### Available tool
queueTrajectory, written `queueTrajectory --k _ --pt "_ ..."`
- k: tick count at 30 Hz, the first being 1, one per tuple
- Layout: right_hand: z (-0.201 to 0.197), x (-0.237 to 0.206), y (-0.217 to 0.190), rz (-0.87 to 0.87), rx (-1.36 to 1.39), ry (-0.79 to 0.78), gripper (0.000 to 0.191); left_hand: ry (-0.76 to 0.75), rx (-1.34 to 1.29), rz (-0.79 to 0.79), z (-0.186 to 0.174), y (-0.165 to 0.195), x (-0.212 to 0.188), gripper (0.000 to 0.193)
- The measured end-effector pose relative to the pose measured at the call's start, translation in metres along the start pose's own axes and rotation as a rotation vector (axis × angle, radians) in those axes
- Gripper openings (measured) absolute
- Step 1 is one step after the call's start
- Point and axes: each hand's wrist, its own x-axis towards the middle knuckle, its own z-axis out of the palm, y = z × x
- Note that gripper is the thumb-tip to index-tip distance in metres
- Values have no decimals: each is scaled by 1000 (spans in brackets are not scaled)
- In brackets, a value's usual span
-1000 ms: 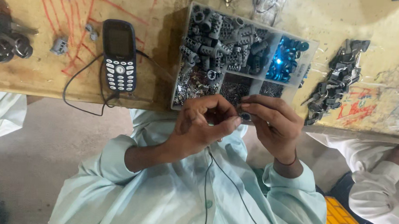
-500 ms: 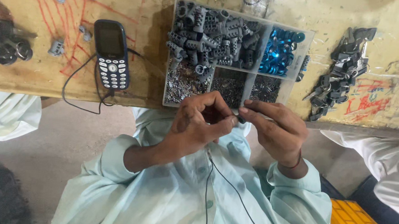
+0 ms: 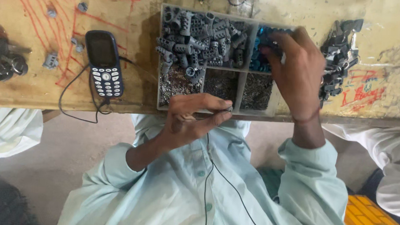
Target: The person sits at a workbench and assembles small electrical connectors by hand. They repeatedly pick small metal screws or contacts from a compartment box, insert them into gray plastic connector bodies, and place finished connectors aside, working through many pieces one at a time.
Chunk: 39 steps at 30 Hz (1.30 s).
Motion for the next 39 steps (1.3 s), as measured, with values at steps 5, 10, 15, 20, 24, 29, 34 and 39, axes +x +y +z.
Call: queueTrajectory --k 5,10,15,20,24,29,34,39 --pt "13 -4 27 104 242 -40 14 -120 -57 46 -3 -6 4 13" --pt "16 -19 43 88 375 8 10 -179 -61 23 -3 -6 8 12" --pt "13 -35 38 454 1349 79 9 -212 18 77 -5 -6 8 14" --pt "10 -76 -9 523 1301 -116 15 -201 391 284 -8 -3 3 31" --pt "11 -97 -24 420 1174 -267 38 -245 607 395 -9 0 2 26" --pt "13 -98 -17 374 1157 -331 22 -288 738 556 -16 3 5 18" --pt "22 -104 -15 528 1370 -361 14 -305 780 622 -18 5 7 17" --pt "30 -99 -13 461 1388 -494 21 -300 661 644 -20 10 13 24"
